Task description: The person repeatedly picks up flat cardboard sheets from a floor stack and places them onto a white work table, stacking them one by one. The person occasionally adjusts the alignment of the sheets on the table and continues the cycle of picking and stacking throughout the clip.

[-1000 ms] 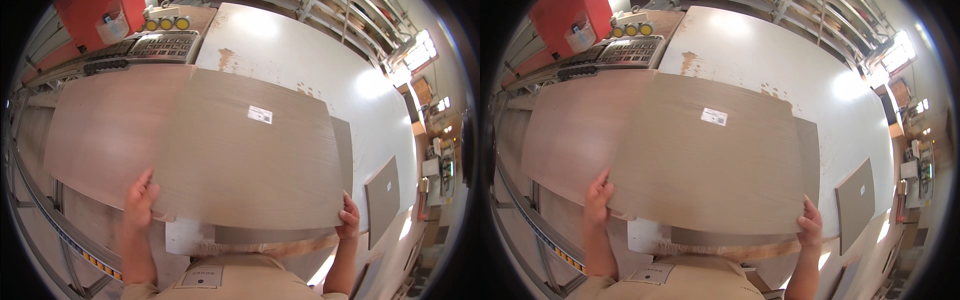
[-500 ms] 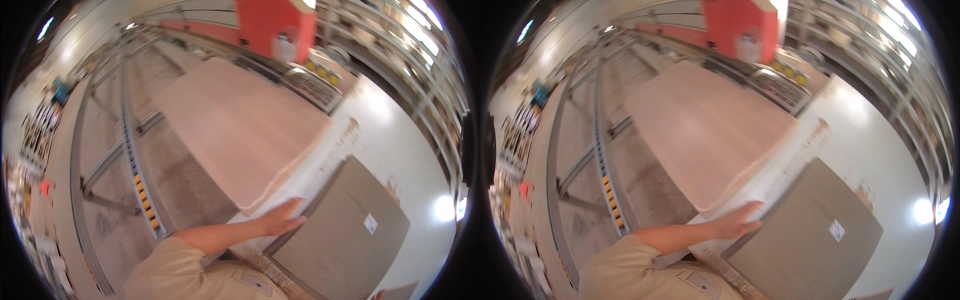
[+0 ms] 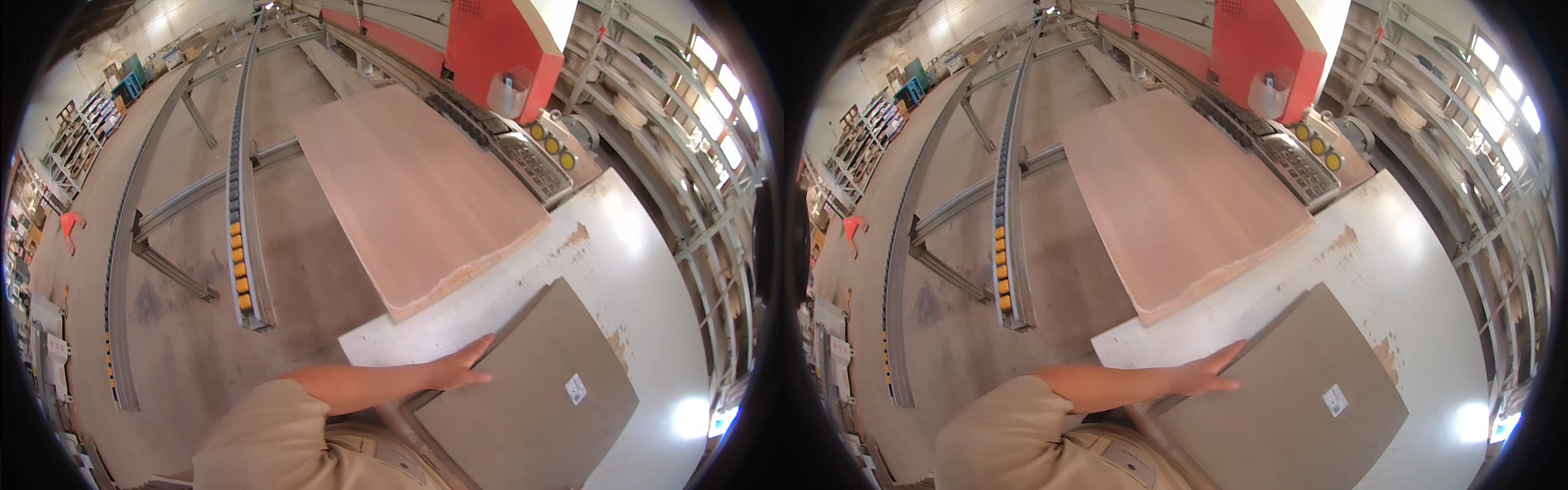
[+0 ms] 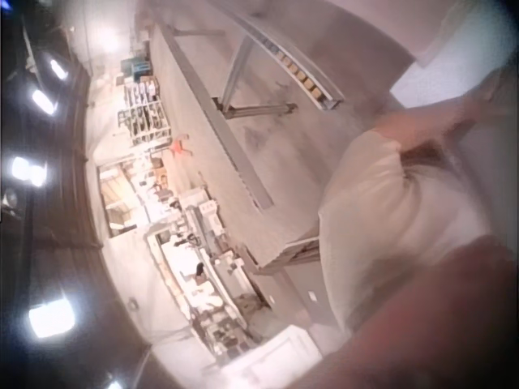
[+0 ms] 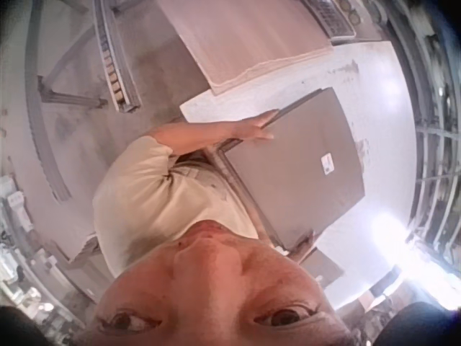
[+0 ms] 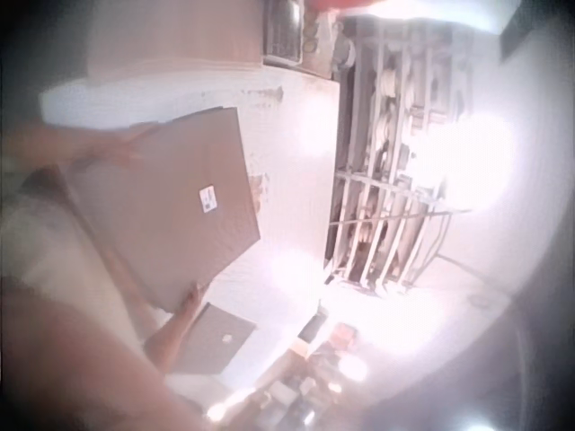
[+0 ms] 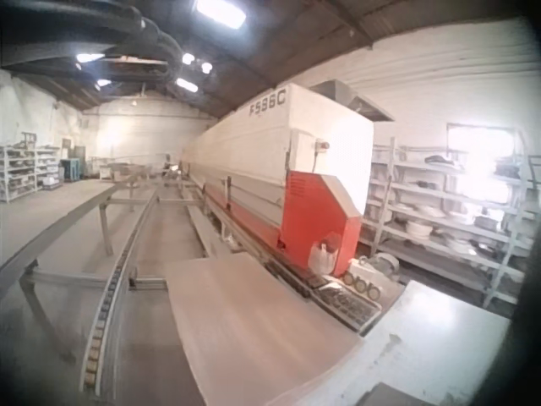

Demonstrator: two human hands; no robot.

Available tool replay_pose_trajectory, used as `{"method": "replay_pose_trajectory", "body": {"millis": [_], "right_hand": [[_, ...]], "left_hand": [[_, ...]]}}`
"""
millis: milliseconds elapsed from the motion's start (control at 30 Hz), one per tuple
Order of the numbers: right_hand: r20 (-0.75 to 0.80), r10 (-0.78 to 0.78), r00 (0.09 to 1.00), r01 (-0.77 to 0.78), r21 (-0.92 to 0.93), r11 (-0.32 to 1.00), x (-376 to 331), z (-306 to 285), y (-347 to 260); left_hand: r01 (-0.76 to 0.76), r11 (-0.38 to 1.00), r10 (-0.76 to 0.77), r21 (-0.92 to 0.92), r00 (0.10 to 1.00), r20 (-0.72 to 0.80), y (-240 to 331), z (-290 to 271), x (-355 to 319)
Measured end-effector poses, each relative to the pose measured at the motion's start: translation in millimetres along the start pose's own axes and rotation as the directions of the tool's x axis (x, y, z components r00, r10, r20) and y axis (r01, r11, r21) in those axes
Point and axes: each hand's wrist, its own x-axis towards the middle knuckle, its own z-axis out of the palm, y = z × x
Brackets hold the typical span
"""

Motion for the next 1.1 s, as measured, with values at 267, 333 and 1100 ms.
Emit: {"method": "replay_pose_trajectory", "body": {"millis": [267, 333, 1100], "right_hand": [[-0.087, -0.056, 0.995, 0.041, -0.161, 0.986, 46.6, -126.3, 32.2], [-0.107, -0.225, 0.968, 0.177, -0.339, 0.924, 86.7, -132.6, 6.2], [0.252, -0.318, 0.914, 0.369, -0.842, 0.394, 181.0, -55.7, -96.1]], "left_hand": [[0.071, 0.973, -0.029, 0.218, 0.981, -0.192, 5.9, -17.1, 7.7], [-0.030, 0.980, 0.077, 0.195, 0.968, -0.238, 7.3, -25.2, 63.9], [-0.136, 0.990, 0.144, 0.046, 0.953, -0.265, 2.0, -39.8, 185.2]]}}
